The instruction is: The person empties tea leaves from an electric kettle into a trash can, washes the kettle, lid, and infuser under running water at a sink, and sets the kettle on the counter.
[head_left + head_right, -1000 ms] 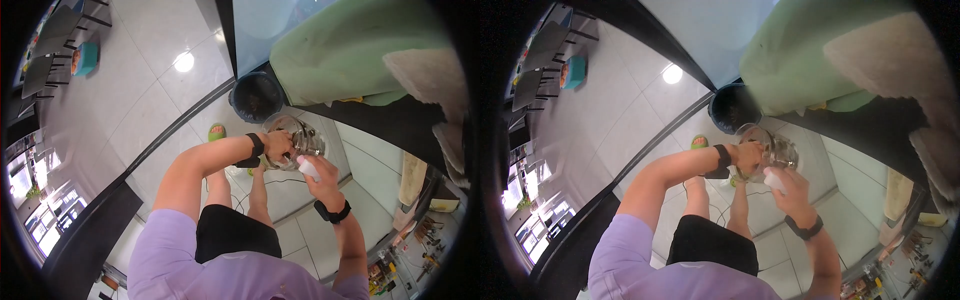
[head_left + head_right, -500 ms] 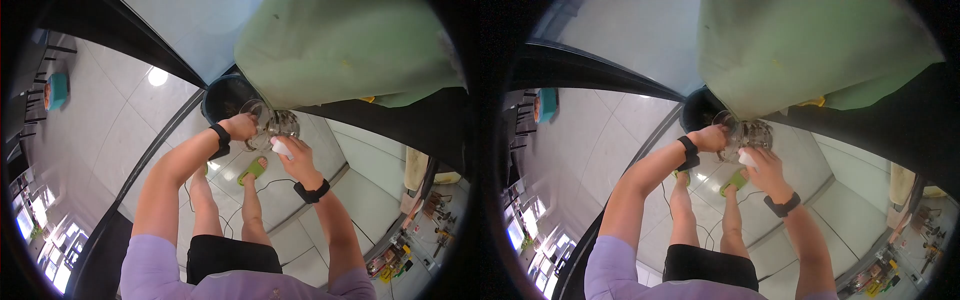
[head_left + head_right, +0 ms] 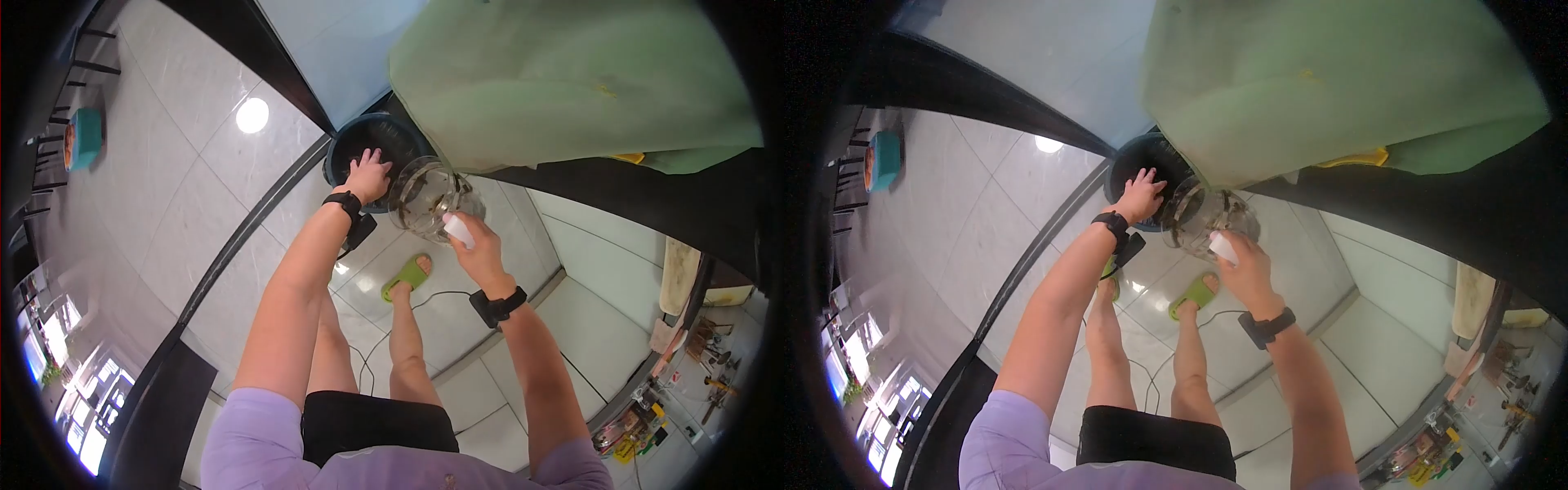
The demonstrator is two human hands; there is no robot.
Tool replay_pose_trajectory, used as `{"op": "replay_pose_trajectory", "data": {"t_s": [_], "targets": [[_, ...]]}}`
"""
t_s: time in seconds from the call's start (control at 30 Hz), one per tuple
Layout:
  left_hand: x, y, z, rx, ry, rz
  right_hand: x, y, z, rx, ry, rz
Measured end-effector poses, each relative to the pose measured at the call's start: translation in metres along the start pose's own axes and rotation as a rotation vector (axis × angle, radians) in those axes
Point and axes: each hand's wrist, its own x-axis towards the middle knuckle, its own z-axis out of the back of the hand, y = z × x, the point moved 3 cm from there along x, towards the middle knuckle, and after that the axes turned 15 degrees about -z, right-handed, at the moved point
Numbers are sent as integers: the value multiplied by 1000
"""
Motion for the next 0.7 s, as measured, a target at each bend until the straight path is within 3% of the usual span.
{"op": "replay_pose_trajectory", "data": {"t_s": [0.1, 0.2, 0.33, 0.47, 0.57, 0.7], "targets": [[11, 6, 14, -744, 553, 325, -4, -10, -3, 4, -18, -23], [-1, -25, 36, -725, 467, 476, -7, -10, -6, 11, -15, -48], [-10, -46, 27, -602, 595, 403, -13, -6, -9, -52, -36, 18], [-7, -45, 21, -490, 397, 365, -19, -6, -10, -70, -43, -5], [-15, -31, 4, -388, 119, 214, -18, -10, -8, 3, -69, -55], [-15, -8, 3, -598, -167, 407, -17, -12, -7, 36, -103, -87]]}}
